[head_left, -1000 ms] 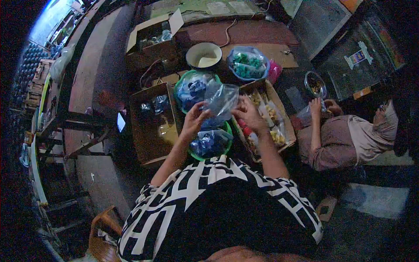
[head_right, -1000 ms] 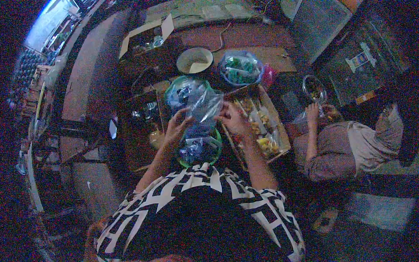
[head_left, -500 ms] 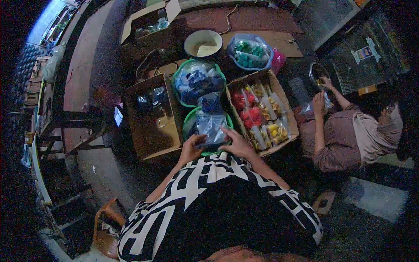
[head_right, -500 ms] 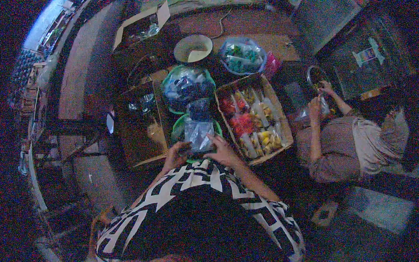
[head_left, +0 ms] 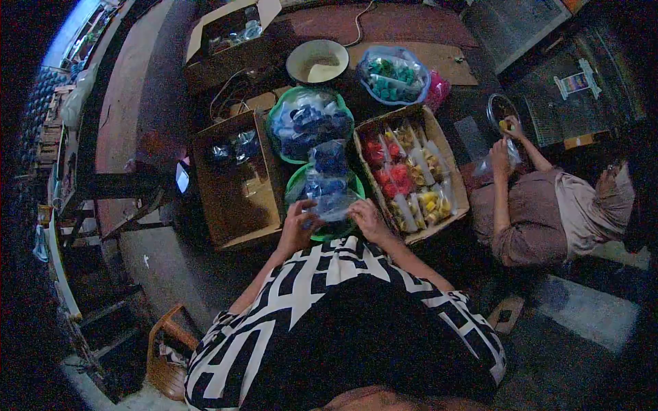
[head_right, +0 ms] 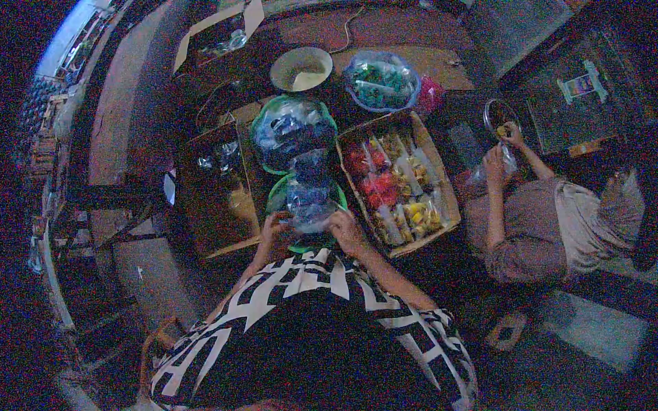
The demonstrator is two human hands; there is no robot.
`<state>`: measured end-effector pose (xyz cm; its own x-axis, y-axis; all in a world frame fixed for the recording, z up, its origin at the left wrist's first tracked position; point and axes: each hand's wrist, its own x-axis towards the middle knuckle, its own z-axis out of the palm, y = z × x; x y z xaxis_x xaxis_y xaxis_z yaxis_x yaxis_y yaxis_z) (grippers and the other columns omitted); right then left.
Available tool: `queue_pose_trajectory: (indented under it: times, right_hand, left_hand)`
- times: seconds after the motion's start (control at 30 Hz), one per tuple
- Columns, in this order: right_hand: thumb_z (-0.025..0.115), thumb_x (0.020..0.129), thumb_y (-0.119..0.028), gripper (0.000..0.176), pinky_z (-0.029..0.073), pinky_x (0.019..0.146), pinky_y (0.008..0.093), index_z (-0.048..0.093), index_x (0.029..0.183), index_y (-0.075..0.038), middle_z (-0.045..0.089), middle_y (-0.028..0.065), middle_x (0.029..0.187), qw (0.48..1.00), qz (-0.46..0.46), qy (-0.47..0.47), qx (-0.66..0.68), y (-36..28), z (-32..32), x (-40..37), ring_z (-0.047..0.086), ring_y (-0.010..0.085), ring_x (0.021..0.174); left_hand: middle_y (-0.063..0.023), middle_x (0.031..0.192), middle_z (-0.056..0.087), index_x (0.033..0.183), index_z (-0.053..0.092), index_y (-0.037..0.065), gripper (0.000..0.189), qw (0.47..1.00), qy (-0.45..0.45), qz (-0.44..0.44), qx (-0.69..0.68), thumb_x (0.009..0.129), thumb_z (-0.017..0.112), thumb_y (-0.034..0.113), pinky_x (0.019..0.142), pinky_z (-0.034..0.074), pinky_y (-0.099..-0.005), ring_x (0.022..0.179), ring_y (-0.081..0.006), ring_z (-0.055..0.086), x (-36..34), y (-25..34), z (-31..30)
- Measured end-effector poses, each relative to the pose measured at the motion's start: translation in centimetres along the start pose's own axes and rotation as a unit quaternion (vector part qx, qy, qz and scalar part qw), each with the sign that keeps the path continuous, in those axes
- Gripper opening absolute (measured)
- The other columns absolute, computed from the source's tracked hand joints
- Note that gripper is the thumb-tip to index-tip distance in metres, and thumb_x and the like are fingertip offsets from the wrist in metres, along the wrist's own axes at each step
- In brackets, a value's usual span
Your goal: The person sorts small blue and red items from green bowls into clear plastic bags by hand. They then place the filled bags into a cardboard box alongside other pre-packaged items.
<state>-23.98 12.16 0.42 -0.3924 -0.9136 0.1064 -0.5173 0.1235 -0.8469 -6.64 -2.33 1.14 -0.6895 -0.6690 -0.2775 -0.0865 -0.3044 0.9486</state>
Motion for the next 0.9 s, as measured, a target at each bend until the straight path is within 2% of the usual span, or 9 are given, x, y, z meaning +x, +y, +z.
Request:
queue_pose_trajectory:
  times: [0.03,0.1,0.2,0.33,0.43,0.5,0.63,0.7,0.9]
  right_hand:
    - [0.056,0.075,-0.011,0.012,0.038,0.073,0.0355,0.058,0.083,-0.002,0.052,0.011,0.082,1.0,0.001,0.001,0.0,-0.3,-0.1,0.1,0.047,0.0259,0.083]
    - [0.054,0.079,-0.01,0.013,0.04,0.068,0.0352,0.051,0.085,0.001,0.052,0.012,0.08,0.995,0.09,0.004,0.038,-1.0,0.0,0.4,0.05,0.0265,0.076]
    - [0.051,0.081,-0.009,0.014,0.041,0.063,0.034,0.043,0.087,0.0,0.051,0.0129,0.076,0.974,0.179,0.045,0.131,-0.1,1.2,0.6,0.052,0.0264,0.068]
    - [0.051,0.081,-0.008,0.016,0.042,0.061,0.0319,0.038,0.088,-0.002,0.051,0.0131,0.074,0.982,0.16,0.065,0.07,0.4,1.6,0.8,0.052,0.0241,0.065]
    - [0.054,0.079,-0.009,0.019,0.042,0.062,0.0325,0.041,0.091,-0.003,0.052,0.013,0.075,0.99,0.136,0.001,0.042,0.8,1.2,1.0,0.053,0.0244,0.067]
    - [0.055,0.078,-0.011,0.019,0.042,0.065,0.0358,0.045,0.093,-0.004,0.053,0.014,0.079,0.993,0.105,0.005,0.045,1.9,1.9,0.8,0.053,0.0268,0.074]
    - [0.059,0.074,-0.009,0.023,0.04,0.07,0.0392,0.048,0.094,-0.005,0.053,0.0137,0.087,0.991,0.129,-0.017,0.014,-1.7,0.2,1.3,0.05,0.0297,0.083]
    - [0.063,0.069,-0.008,0.023,0.037,0.075,0.0396,0.051,0.088,-0.005,0.051,0.0128,0.089,0.997,0.042,-0.024,-0.053,-0.4,0.7,1.3,0.046,0.0299,0.087]
    - [0.06,0.069,-0.012,0.014,0.036,0.076,0.0367,0.056,0.079,-0.005,0.048,0.0112,0.081,0.986,-0.07,0.003,-0.149,-0.1,0.2,2.6,0.043,0.0285,0.085]
  left_hand:
    - [-0.0141,0.09,0.055,0.084,0.057,0.002,0.014,1.0,-0.001,-0.001,0.001,0.071,0.06,0.005,0.07,0.044,-0.0363,0.083,-0.0314,0.053,0.4,0.9,0.0]
    - [-0.0135,0.086,0.057,0.082,0.058,0.003,0.009,0.906,-0.069,0.227,0.35,0.074,0.06,0.008,0.071,0.043,-0.0365,0.083,-0.0301,0.054,1.0,2.4,-0.3]
    - [-0.0146,0.08,0.058,0.087,0.053,0.004,0.012,0.897,-0.034,0.146,0.416,0.077,0.056,0.009,0.067,0.044,-0.0387,0.079,-0.0329,0.056,1.5,1.3,-0.1]
    - [-0.0168,0.078,0.057,0.093,0.047,0.004,0.015,0.928,0.026,0.093,0.361,0.08,0.052,0.009,0.061,0.043,-0.0411,0.073,-0.0378,0.055,2.0,0.2,1.0]
    - [-0.0179,0.076,0.056,0.097,0.041,0.004,0.02,0.965,0.053,0.035,0.253,0.08,0.052,0.009,0.057,0.042,-0.043,0.07,-0.0406,0.054,2.7,-0.8,0.9]
    - [-0.0193,0.075,0.055,0.095,0.042,0.002,0.021,0.919,-0.007,0.026,0.394,0.079,0.053,0.011,0.058,0.042,-0.0423,0.071,-0.0403,0.054,2.3,0.8,1.2]
    - [-0.0186,0.075,0.054,0.096,0.043,0.003,0.024,0.924,-0.043,0.139,0.353,0.077,0.055,0.008,0.061,0.042,-0.0411,0.072,-0.0392,0.053,1.5,2.3,1.2]
    - [-0.0182,0.079,0.052,0.095,0.046,0.003,0.023,0.884,-0.046,0.196,0.423,0.074,0.056,0.004,0.064,0.042,-0.0406,0.076,-0.0379,0.052,1.0,2.8,1.3]
    - [-0.0181,0.083,0.051,0.088,0.05,0.001,0.024,0.879,-0.062,0.187,0.434,0.069,0.063,0.009,0.065,0.041,-0.0428,0.078,-0.038,0.051,2.5,1.6,0.2]
